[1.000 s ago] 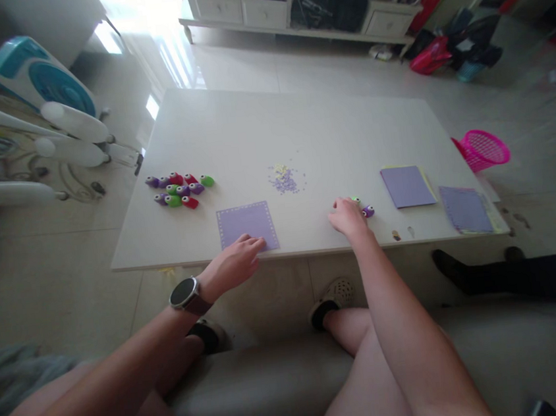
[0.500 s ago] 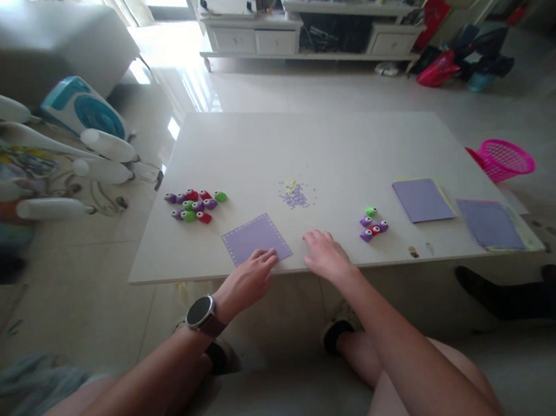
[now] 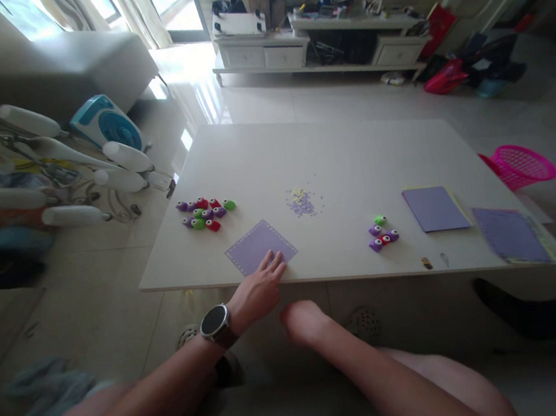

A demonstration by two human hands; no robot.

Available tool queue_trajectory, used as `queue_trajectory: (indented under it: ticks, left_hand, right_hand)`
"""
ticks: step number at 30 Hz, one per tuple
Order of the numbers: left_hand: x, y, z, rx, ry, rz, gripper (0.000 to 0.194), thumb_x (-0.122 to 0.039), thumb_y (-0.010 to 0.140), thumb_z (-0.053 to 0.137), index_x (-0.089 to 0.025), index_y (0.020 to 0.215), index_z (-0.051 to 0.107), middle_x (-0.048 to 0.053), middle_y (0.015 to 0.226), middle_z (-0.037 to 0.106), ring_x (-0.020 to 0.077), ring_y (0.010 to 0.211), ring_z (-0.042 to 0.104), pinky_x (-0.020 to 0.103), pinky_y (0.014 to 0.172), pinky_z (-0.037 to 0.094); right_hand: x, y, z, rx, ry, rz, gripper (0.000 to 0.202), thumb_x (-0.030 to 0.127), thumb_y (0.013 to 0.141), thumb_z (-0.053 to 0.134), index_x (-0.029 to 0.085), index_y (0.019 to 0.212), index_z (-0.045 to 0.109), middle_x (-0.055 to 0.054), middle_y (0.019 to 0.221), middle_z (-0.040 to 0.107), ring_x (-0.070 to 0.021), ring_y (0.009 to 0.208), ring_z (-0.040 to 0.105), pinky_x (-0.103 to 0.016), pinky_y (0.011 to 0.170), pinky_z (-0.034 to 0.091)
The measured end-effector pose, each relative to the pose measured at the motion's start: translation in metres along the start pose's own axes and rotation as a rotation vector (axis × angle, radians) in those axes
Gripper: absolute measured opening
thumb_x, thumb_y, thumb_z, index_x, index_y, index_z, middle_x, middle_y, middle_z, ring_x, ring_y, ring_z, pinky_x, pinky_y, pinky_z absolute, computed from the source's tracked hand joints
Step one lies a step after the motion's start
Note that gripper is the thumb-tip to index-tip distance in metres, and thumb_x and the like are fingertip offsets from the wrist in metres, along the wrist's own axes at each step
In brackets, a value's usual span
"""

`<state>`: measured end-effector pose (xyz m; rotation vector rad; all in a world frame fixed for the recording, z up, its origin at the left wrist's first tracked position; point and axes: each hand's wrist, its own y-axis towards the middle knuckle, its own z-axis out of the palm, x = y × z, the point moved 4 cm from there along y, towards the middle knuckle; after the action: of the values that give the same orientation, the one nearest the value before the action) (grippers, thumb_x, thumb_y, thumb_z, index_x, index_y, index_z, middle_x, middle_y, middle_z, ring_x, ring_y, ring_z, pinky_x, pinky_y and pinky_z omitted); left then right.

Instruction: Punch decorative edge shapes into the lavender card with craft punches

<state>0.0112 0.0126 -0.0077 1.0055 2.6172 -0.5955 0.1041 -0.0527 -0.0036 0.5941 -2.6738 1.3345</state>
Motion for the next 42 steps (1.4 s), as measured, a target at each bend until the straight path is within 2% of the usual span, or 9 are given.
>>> queue_trajectory:
  ticks: [2, 7, 10, 14, 17, 19, 22, 24, 42]
  left_hand:
    - [-0.002, 0.000, -0.001, 0.015, 0.009, -0.011, 0.068, 0.000, 0.085, 0.048, -0.007, 0.152, 0.047, 0.020, 0.174, 0.033, 0.0379, 0.166, 0.018, 0.045, 0.114, 0.058]
    - [-0.005, 0.001, 0.000, 0.020, 0.022, -0.016, 0.070, -0.002, 0.084, 0.050, -0.006, 0.153, 0.047, 0.022, 0.173, 0.033, 0.0391, 0.165, 0.020, 0.046, 0.116, 0.057]
    - [-0.003, 0.002, 0.003, 0.012, 0.039, -0.018, 0.070, -0.003, 0.085, 0.050, -0.007, 0.154, 0.046, 0.021, 0.173, 0.035, 0.0393, 0.164, 0.023, 0.045, 0.116, 0.055]
    - [-0.001, 0.003, 0.006, -0.018, 0.049, -0.026, 0.068, -0.004, 0.088, 0.050, -0.006, 0.156, 0.044, 0.021, 0.172, 0.035, 0.0389, 0.164, 0.025, 0.044, 0.119, 0.051]
    - [-0.001, 0.003, 0.003, -0.052, 0.072, -0.038, 0.067, -0.005, 0.089, 0.051, -0.008, 0.155, 0.045, 0.021, 0.168, 0.039, 0.0382, 0.161, 0.029, 0.044, 0.116, 0.052]
    - [-0.003, 0.004, -0.002, -0.076, 0.098, -0.052, 0.064, -0.005, 0.089, 0.051, -0.010, 0.153, 0.048, 0.021, 0.163, 0.045, 0.0372, 0.155, 0.038, 0.045, 0.110, 0.055]
    - [-0.004, 0.004, -0.010, -0.094, 0.151, -0.099, 0.058, -0.008, 0.091, 0.051, -0.010, 0.149, 0.051, 0.022, 0.150, 0.055, 0.0351, 0.132, 0.055, 0.046, 0.101, 0.056]
    - [-0.004, 0.004, -0.013, -0.091, 0.177, -0.113, 0.055, -0.009, 0.092, 0.050, -0.009, 0.148, 0.051, 0.022, 0.143, 0.058, 0.0329, 0.120, 0.058, 0.046, 0.099, 0.056]
    - [-0.004, 0.005, -0.007, -0.054, 0.187, -0.097, 0.059, -0.006, 0.095, 0.044, -0.005, 0.154, 0.043, 0.025, 0.150, 0.050, 0.0342, 0.128, 0.053, 0.049, 0.100, 0.058]
  right_hand:
    - [0.001, 0.000, 0.001, 0.016, 0.004, -0.019, 0.032, 0.021, 0.094, 0.064, 0.013, 0.121, 0.080, -0.020, 0.118, 0.080, -0.0372, 0.113, 0.077, -0.040, 0.092, 0.060]
    - [-0.006, 0.004, -0.002, -0.048, 0.009, -0.020, 0.035, 0.020, 0.095, 0.061, 0.012, 0.125, 0.077, -0.020, 0.119, 0.080, -0.0363, 0.113, 0.077, -0.039, 0.095, 0.060]
    - [-0.010, 0.010, 0.003, -0.054, -0.004, -0.021, 0.034, 0.020, 0.095, 0.060, 0.012, 0.123, 0.077, -0.019, 0.118, 0.080, -0.0370, 0.113, 0.076, -0.039, 0.094, 0.060]
    - [-0.010, 0.014, 0.012, -0.047, -0.010, -0.039, 0.032, 0.021, 0.094, 0.061, 0.013, 0.120, 0.079, -0.018, 0.117, 0.080, -0.0370, 0.113, 0.077, -0.038, 0.092, 0.060]
    - [-0.010, 0.015, 0.013, -0.074, 0.000, -0.050, 0.031, 0.021, 0.094, 0.063, 0.015, 0.119, 0.079, -0.017, 0.117, 0.080, -0.0359, 0.111, 0.077, -0.038, 0.092, 0.060]
    - [-0.011, 0.014, 0.013, -0.079, 0.001, -0.041, 0.029, 0.023, 0.094, 0.064, 0.016, 0.118, 0.079, -0.017, 0.116, 0.080, -0.0358, 0.109, 0.078, -0.040, 0.092, 0.061]
    - [-0.012, 0.013, 0.012, -0.078, 0.002, -0.041, 0.028, 0.023, 0.094, 0.064, 0.016, 0.117, 0.079, -0.017, 0.114, 0.081, -0.0353, 0.108, 0.078, -0.040, 0.092, 0.061]
    - [-0.011, 0.012, 0.011, -0.077, 0.003, -0.047, 0.029, 0.022, 0.094, 0.064, 0.016, 0.118, 0.079, -0.017, 0.115, 0.080, -0.0350, 0.108, 0.078, -0.040, 0.092, 0.061]
    - [-0.004, 0.012, 0.011, -0.067, -0.006, -0.067, 0.029, 0.018, 0.095, 0.062, 0.015, 0.119, 0.079, -0.017, 0.116, 0.080, -0.0352, 0.111, 0.077, -0.040, 0.093, 0.061]
